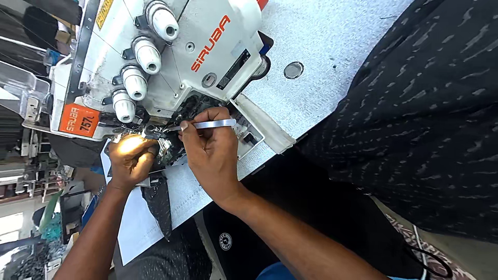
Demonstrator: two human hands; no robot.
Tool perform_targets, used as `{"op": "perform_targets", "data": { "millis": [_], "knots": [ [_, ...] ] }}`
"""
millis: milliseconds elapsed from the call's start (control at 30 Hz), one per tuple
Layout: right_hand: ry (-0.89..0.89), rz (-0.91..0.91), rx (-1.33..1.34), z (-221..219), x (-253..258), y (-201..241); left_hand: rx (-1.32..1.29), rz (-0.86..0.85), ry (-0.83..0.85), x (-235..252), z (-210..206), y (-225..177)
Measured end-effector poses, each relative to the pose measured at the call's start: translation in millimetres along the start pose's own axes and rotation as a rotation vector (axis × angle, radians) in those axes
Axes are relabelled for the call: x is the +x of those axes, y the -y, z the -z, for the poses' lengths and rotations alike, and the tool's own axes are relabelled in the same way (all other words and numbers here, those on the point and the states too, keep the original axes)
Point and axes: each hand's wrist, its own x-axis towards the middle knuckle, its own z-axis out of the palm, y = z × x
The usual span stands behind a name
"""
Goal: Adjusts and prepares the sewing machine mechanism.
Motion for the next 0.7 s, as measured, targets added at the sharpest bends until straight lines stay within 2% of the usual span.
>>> {"op": "perform_targets", "data": {
  "millis": [367, 567, 700],
  "knots": [
    [-0.049, 0.003, 0.035, 3.0, 1.5, 1.2, 0.041, 0.039, 0.007, -2.3, 1.4, -1.4],
    [0.021, -0.002, 0.007, 0.6, 2.6, -0.6, 0.033, 0.035, 0.008, -2.3, 1.6, -1.3],
    [-0.012, 0.020, 0.032, 0.7, 2.1, -0.2, 0.039, 0.035, 0.005, -2.7, 1.1, -1.1]
  ]
}}
